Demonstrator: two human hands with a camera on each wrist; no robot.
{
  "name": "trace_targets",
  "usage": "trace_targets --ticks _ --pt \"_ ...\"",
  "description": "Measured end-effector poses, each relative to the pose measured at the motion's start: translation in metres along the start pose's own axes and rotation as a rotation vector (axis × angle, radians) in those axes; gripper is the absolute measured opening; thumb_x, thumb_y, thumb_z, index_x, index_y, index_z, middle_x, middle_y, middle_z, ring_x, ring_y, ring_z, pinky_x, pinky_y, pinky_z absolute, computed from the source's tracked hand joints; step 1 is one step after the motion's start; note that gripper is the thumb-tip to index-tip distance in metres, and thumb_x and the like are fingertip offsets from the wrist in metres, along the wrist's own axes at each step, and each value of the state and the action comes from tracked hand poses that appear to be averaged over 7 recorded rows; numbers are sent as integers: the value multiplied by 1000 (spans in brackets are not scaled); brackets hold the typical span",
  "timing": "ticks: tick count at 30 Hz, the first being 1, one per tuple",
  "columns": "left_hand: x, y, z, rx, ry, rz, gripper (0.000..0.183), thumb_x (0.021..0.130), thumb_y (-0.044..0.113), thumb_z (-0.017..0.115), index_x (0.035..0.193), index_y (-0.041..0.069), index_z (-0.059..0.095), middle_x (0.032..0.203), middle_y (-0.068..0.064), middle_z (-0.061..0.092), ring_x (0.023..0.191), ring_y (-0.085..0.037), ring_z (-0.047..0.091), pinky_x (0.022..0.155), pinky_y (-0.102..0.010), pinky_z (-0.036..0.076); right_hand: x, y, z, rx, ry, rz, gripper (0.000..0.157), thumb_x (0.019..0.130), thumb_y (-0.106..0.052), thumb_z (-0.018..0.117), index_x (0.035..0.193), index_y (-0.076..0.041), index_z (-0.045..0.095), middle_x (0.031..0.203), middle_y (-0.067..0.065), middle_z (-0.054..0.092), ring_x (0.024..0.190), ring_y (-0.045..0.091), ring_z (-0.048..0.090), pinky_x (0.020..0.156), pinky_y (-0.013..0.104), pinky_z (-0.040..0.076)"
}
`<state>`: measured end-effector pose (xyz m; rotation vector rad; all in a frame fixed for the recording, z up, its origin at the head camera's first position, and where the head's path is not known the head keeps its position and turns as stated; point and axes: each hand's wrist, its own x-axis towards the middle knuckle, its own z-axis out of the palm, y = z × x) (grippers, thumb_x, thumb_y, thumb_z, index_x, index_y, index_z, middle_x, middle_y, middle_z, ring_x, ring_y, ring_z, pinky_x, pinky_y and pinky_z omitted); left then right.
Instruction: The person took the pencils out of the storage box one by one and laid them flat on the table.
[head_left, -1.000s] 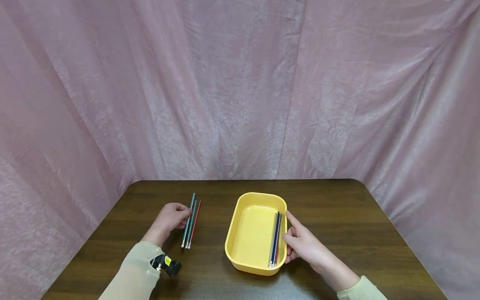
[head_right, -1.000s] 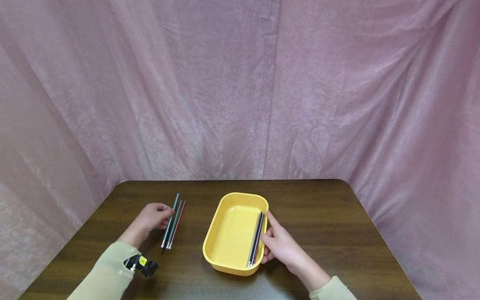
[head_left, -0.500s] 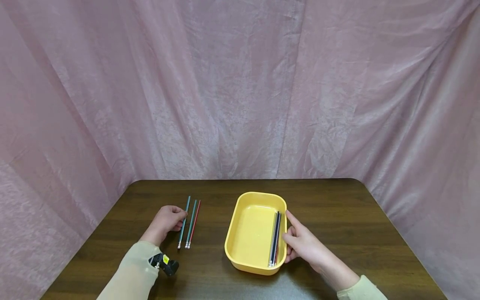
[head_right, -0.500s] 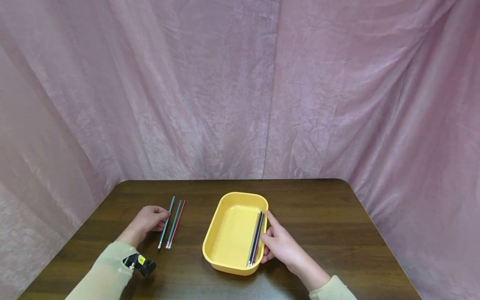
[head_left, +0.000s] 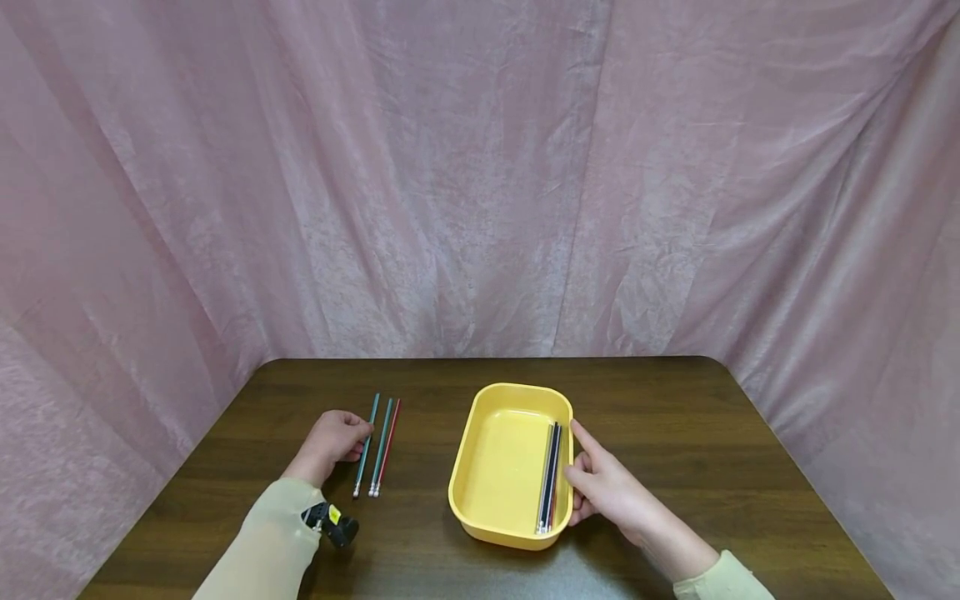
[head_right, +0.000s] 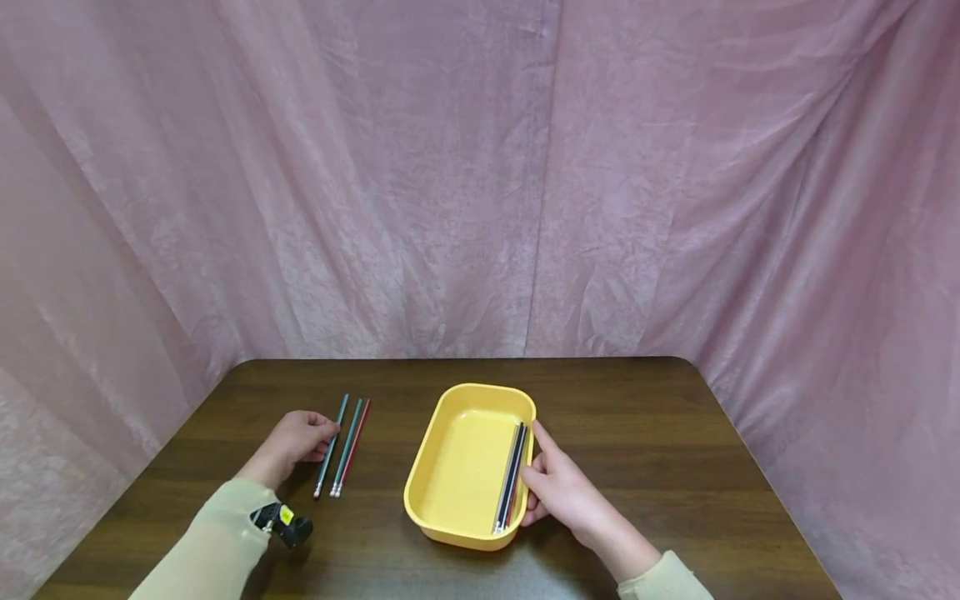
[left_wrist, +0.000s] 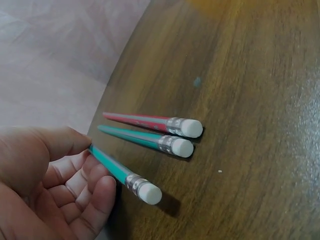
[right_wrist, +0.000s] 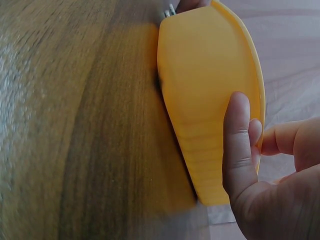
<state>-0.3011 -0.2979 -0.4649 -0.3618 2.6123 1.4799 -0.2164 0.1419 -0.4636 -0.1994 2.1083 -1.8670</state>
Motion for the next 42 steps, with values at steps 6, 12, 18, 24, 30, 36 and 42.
trace_targets --ticks 6,12,18,24,30,36,42 --pt "3 -4 1 10 3 10 17 104 6 68 105 -11 68 86 -12 63 72 -19 61 63 -27 59 -1 -1 1 13 -3 -3 89 105 0 56 176 -4 2 96 21 54 63 22 61 58 39 63" --pt "5 -7 3 17 11 22 16 103 5 68 100 -10 69 79 -8 62 67 -16 60 59 -25 58 -2 -2 1 4 -5 2 88 106 -1 57 175 -2 2 95 21 54 62 22 61 58 38 63" --pt "4 -8 4 33 25 38 14 100 5 70 94 -8 70 75 -8 62 65 -15 60 57 -25 57 -2 -1 2 4 -6 5 88 107 -1 57 175 -2 2 95 20 54 63 22 61 58 39 63" --pt "2 -7 5 60 35 40 14 98 6 71 93 -7 71 75 -8 63 64 -16 60 58 -26 57 -2 0 2 -8 -9 -2 87 107 -1 56 175 -1 2 94 19 54 63 23 60 57 40 63" --pt "4 -7 6 98 33 48 18 99 9 72 98 -9 73 78 -9 64 67 -17 61 59 -28 58 -2 3 2 -8 -2 -3 87 106 0 56 175 0 2 94 17 53 63 24 59 57 40 63" --pt "7 -7 8 130 31 50 18 97 8 72 100 -9 75 79 -9 65 68 -18 61 59 -28 57 -2 2 2 -8 3 -3 88 106 -1 57 175 -1 3 94 18 53 64 23 60 57 40 63" --pt "6 -4 10 142 33 58 16 93 6 70 98 -9 76 78 -9 65 67 -18 61 58 -28 56 -2 -1 2 -5 11 6 88 106 -1 57 175 -2 3 95 20 54 64 22 60 58 39 63"
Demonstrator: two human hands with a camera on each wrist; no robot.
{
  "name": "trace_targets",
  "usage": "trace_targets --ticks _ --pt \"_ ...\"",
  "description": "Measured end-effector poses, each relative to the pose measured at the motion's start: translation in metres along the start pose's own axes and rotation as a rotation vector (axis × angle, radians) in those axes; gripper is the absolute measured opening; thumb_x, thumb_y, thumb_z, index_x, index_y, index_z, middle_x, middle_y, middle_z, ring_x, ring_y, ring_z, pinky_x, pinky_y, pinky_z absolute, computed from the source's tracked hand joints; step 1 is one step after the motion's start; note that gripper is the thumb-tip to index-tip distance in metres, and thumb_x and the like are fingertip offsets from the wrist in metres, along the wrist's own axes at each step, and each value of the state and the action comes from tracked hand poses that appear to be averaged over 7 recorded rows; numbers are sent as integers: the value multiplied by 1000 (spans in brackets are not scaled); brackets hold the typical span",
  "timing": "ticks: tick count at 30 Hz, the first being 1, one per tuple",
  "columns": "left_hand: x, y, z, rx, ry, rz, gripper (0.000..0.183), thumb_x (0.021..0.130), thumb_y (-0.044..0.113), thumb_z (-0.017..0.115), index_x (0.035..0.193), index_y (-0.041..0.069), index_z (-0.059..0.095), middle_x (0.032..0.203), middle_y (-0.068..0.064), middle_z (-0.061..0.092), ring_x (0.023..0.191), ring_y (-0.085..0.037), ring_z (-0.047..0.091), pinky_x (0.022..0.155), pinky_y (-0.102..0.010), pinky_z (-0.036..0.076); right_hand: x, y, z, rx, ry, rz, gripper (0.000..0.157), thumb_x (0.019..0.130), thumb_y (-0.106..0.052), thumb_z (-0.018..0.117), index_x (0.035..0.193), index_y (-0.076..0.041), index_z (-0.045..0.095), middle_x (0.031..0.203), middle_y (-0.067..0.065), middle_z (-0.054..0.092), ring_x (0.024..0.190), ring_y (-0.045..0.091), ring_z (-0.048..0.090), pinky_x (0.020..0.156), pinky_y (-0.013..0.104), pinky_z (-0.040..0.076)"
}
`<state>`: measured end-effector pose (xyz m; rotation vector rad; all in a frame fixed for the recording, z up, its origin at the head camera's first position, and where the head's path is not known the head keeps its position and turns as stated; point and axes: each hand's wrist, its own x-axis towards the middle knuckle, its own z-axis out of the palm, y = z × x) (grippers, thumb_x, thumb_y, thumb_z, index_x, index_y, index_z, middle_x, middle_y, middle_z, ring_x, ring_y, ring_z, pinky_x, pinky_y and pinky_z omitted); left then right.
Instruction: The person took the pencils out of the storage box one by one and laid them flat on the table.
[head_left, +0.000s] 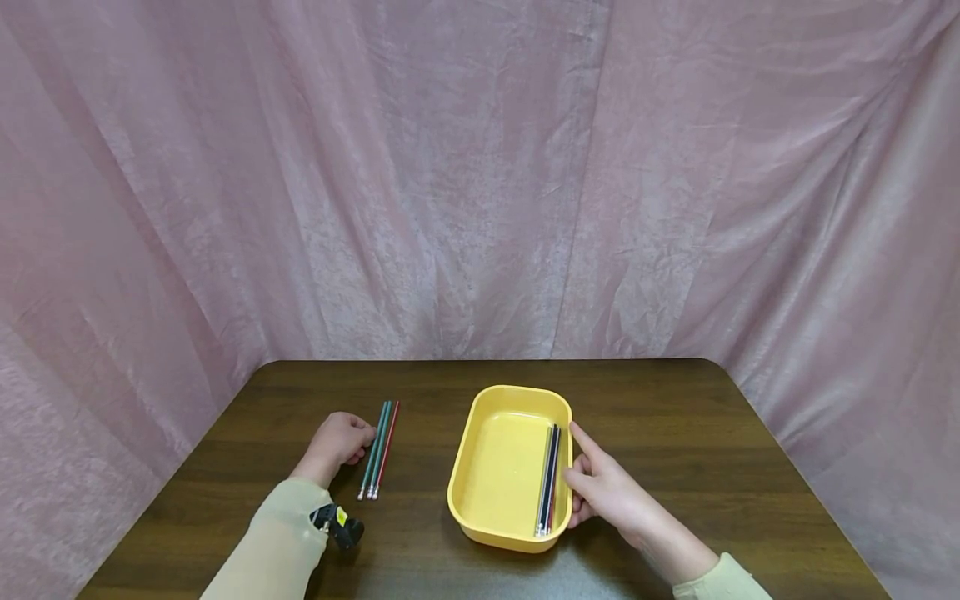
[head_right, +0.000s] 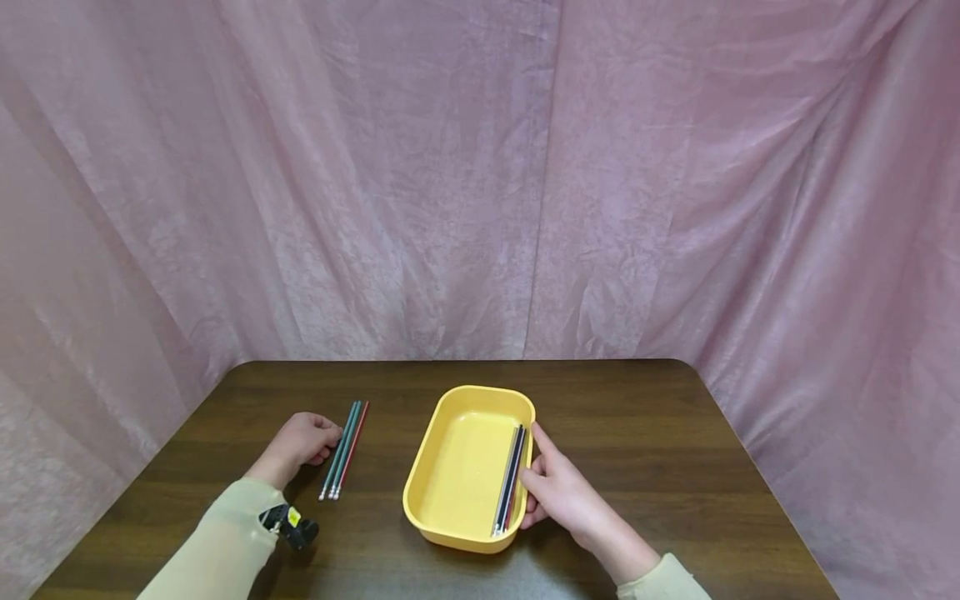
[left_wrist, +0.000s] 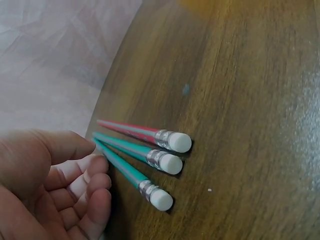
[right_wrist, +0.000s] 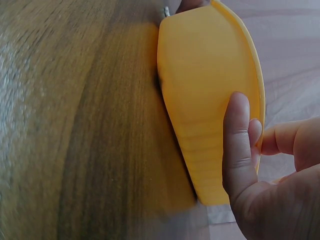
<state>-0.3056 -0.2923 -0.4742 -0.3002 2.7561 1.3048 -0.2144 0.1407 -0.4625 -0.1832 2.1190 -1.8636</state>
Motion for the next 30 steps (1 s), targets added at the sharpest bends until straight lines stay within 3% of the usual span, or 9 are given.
trace_targets --ticks 17,30 --pt "-3 4 2 -11 -7 -11 23 104 13 73 98 -9 76 79 -8 69 65 -16 61 58 -27 54 -1 3 0 0 -14 -11 87 106 -1 56 175 0 2 93 17 53 63 23 60 57 40 63" --pt "-3 7 2 17 -9 -8 23 105 15 72 99 -7 76 81 -9 71 66 -17 60 58 -28 54 0 1 0 3 -2 -10 88 106 -1 57 175 -2 3 94 19 54 63 22 61 57 38 63"
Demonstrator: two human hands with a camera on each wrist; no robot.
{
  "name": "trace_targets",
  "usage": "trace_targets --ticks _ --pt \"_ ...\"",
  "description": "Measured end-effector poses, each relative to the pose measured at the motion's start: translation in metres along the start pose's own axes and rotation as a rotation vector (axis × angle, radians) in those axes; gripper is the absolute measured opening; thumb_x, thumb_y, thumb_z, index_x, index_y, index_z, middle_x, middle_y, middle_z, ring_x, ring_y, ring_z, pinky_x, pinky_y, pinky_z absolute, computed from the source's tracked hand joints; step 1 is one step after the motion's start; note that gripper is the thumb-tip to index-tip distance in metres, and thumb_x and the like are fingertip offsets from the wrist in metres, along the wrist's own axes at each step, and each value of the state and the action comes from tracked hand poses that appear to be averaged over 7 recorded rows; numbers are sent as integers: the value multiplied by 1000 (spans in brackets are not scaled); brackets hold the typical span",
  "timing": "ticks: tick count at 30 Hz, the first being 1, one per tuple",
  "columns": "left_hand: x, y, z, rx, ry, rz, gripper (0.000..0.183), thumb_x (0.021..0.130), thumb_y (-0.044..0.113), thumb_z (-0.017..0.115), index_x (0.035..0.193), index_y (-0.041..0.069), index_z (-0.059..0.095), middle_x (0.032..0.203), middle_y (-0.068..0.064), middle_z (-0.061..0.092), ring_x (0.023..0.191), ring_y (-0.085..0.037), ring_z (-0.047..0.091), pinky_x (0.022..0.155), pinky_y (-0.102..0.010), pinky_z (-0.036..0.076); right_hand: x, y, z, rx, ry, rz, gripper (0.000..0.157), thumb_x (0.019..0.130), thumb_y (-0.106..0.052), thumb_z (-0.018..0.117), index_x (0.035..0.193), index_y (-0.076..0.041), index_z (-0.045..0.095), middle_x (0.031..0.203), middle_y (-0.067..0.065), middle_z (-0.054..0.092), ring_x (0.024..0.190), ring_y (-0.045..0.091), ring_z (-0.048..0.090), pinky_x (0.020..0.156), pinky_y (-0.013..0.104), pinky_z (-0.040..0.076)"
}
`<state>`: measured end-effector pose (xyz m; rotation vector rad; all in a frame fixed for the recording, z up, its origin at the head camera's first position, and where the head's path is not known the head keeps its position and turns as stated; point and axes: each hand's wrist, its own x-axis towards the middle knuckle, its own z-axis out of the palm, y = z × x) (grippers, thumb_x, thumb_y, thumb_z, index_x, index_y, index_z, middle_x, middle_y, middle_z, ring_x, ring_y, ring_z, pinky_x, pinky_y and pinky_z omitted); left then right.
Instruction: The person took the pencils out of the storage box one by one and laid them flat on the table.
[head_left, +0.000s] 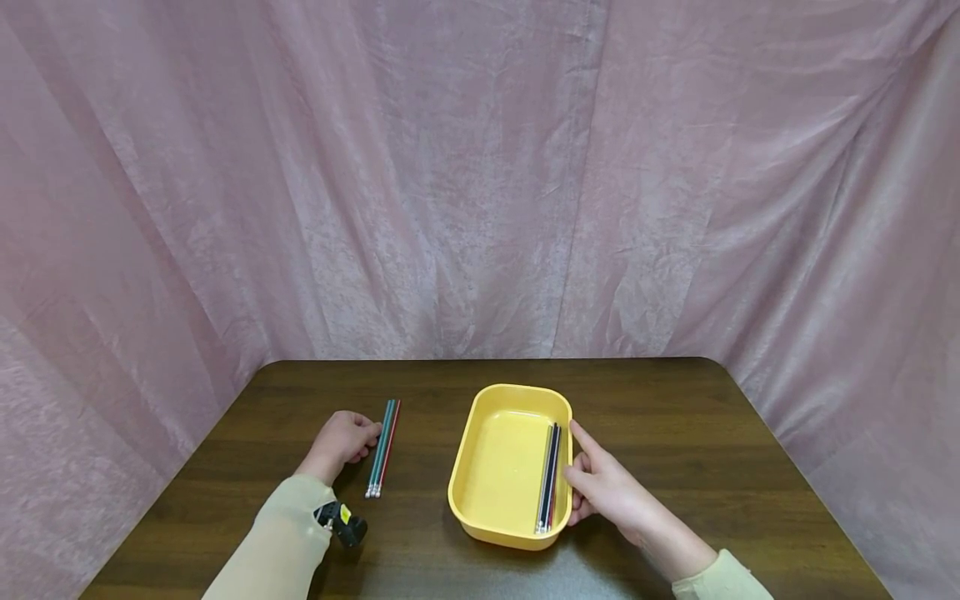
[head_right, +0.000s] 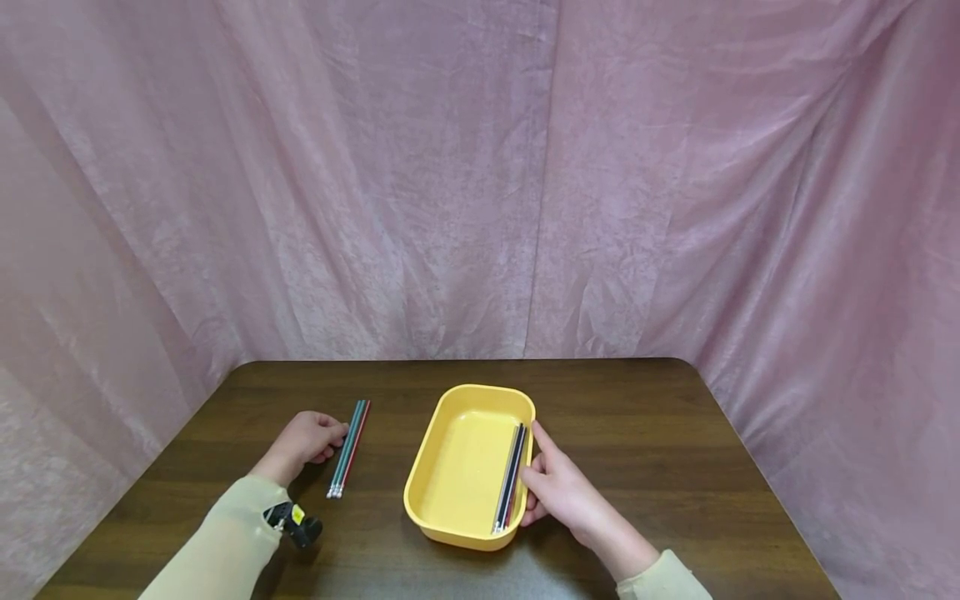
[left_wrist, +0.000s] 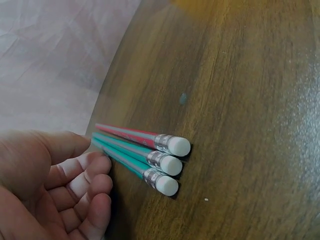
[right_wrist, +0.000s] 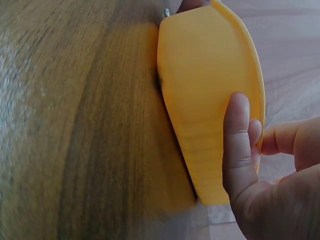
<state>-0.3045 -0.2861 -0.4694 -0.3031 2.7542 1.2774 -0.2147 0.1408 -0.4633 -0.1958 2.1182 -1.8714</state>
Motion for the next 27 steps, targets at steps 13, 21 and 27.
trace_targets --ticks 13,21,27 --pt "2 -1 -2 -6 25 -17 27 107 18 70 102 -8 75 85 -12 69 71 -20 64 62 -31 58 1 1 -1 -2 -3 -4 87 106 0 56 175 -2 2 94 20 54 64 23 61 58 39 63" --pt "-4 13 -2 -79 61 10 27 109 17 68 109 -10 73 87 -13 68 72 -19 63 63 -28 57 1 0 -1 -6 1 0 87 106 0 57 175 -3 3 94 19 54 65 23 61 58 40 64" --pt "-14 31 4 -191 48 41 31 110 15 66 120 -14 70 92 -16 69 71 -16 64 64 -26 59 1 1 -1 -2 -4 -3 88 106 0 56 175 -3 2 94 20 54 64 23 61 58 40 63"
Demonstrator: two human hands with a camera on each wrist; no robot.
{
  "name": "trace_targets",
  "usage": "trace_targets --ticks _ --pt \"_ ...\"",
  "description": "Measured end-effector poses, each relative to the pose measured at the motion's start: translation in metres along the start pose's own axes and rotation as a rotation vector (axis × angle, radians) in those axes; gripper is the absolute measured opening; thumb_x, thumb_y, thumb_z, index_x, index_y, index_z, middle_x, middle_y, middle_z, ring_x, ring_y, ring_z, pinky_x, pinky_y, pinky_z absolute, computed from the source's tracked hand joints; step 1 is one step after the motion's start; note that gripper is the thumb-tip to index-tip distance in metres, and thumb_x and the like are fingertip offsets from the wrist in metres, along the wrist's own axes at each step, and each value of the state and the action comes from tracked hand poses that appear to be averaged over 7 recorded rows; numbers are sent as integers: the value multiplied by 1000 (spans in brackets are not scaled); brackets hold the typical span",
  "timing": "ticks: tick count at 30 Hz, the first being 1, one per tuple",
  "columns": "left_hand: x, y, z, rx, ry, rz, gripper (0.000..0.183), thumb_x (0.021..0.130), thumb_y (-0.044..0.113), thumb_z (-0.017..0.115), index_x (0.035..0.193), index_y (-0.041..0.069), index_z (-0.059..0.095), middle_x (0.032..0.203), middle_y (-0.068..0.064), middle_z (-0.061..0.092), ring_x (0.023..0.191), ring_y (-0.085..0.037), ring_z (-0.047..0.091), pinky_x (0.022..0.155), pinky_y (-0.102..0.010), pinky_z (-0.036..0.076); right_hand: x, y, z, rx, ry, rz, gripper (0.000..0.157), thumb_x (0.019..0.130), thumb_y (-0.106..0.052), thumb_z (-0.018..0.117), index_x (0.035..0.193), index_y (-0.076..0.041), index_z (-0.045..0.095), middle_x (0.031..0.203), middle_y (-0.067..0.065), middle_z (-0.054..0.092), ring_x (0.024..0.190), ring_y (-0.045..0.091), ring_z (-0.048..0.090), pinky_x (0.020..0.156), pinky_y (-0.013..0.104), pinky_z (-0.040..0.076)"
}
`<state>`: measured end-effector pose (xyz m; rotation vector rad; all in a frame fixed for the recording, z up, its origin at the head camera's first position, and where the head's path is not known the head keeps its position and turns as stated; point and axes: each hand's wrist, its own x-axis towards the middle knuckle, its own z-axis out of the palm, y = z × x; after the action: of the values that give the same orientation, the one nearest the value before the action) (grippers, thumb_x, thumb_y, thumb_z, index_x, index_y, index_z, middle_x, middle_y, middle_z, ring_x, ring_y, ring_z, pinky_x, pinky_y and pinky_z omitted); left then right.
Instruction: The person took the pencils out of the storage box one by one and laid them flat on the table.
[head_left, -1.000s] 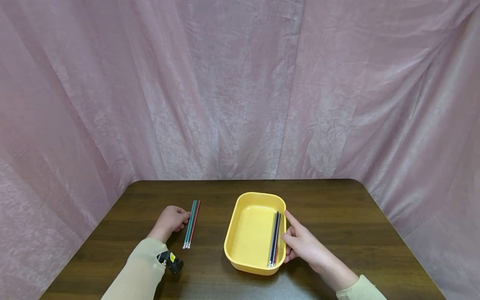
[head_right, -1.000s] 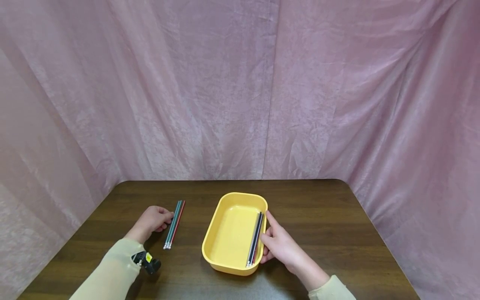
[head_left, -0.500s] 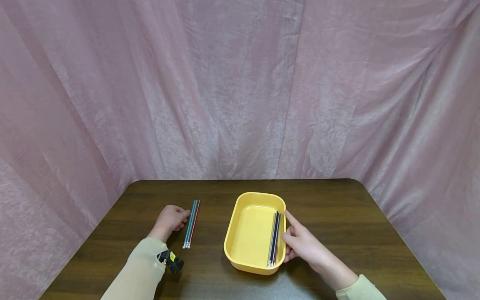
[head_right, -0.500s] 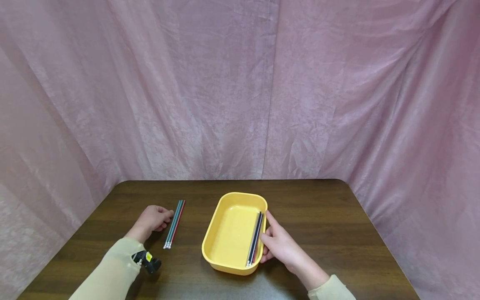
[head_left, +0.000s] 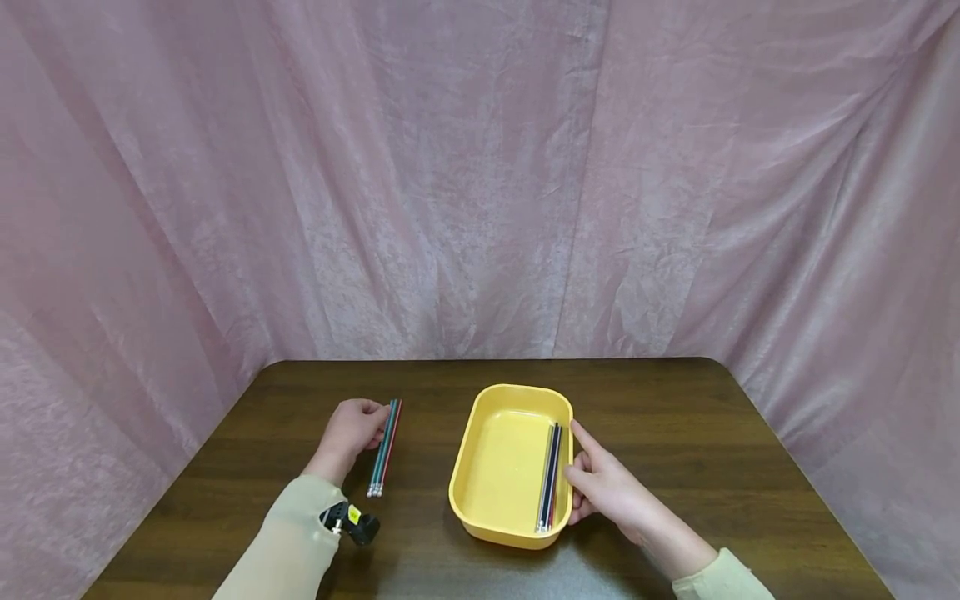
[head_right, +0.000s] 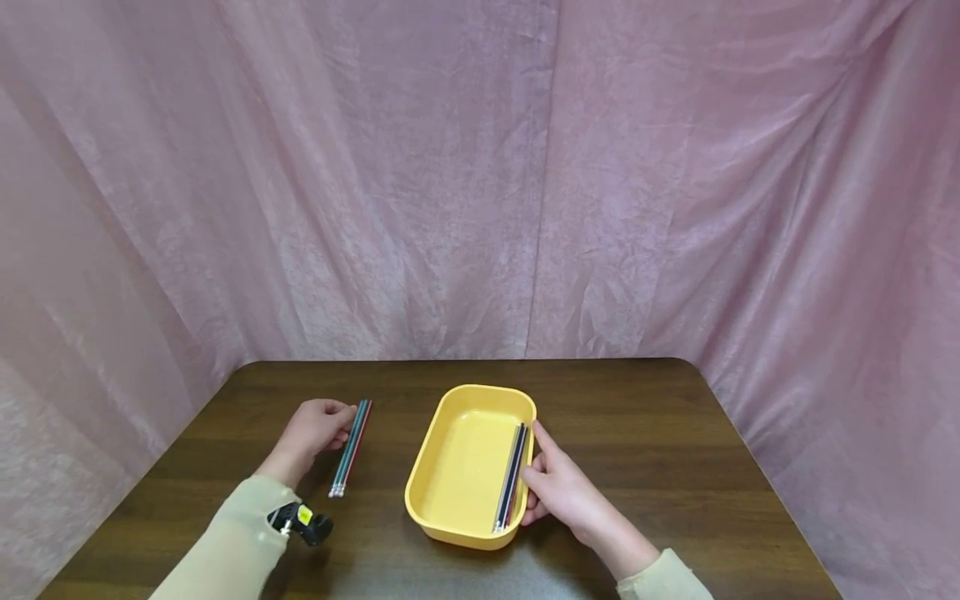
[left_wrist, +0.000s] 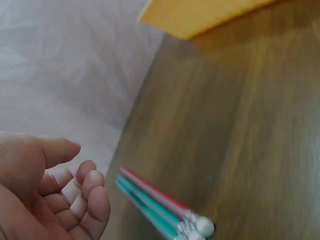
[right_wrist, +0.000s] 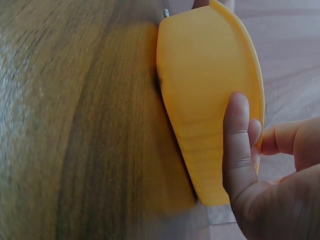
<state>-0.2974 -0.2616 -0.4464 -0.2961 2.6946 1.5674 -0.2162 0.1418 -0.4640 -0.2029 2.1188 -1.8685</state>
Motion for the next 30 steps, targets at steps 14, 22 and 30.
trace_targets --ticks 14,22,30 --pt "-18 46 25 -107 -38 86 26 109 12 67 120 -12 71 93 -17 71 70 -16 67 63 -26 60 0 1 0 12 -16 -12 88 106 1 55 175 -2 2 93 20 54 63 23 60 58 39 63" --pt "-30 67 40 -147 -78 109 22 109 10 68 118 -9 72 93 -15 71 71 -16 67 67 -27 61 0 2 1 10 -7 -17 89 105 1 55 175 -2 2 93 19 54 65 22 60 57 39 63" --pt "-44 83 58 -158 -144 168 15 107 8 69 112 -5 74 92 -16 71 72 -18 67 69 -31 62 -1 3 1 4 2 -6 88 105 1 56 175 -2 2 94 19 54 65 22 60 58 40 64"
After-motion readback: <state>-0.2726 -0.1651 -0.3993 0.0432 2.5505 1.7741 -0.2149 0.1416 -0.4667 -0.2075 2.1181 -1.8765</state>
